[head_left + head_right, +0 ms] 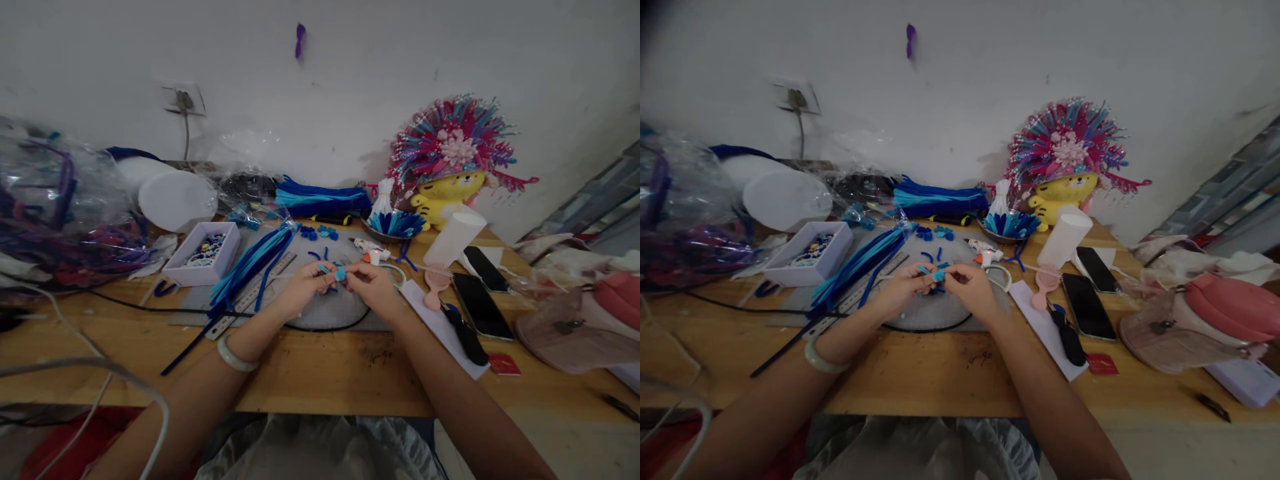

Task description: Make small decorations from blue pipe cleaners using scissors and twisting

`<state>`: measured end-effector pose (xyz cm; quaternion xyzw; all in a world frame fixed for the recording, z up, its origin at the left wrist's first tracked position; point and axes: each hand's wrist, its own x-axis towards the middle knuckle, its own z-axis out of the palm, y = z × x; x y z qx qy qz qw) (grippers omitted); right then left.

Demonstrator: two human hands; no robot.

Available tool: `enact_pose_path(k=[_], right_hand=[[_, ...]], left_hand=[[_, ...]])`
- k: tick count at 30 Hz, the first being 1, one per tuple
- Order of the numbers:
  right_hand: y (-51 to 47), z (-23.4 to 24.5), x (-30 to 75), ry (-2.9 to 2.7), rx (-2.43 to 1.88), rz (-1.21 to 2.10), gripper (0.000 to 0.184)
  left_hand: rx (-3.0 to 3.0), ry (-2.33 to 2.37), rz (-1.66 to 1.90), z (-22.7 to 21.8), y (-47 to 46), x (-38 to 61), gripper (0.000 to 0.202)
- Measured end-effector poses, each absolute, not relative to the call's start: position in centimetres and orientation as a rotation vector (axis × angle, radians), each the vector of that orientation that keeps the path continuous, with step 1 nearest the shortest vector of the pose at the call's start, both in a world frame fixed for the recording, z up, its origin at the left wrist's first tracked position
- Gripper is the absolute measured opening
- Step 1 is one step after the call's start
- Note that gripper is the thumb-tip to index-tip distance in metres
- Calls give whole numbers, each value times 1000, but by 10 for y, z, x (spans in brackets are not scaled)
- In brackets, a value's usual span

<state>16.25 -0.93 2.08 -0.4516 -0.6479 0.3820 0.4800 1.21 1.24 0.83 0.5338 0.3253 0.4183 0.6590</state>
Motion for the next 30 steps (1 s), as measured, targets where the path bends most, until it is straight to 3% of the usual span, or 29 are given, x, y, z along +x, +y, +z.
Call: enact_pose_path(k=[5,12,17,30], right_hand=[[-12,21,157,-1440,-1087,1077,10],[-11,11,154,-1534,-1183,610,6],[-11,10,154,-1594,-1238,450,5],[-11,10,157,-1677,-1160,391,9]], left_hand=[[1186,687,960,8,15,10,25],[1550,1171,1404,8,15,13,34],[1837,1132,1262,12,6,14,3],[1549,869,1146,6,9,15,14]])
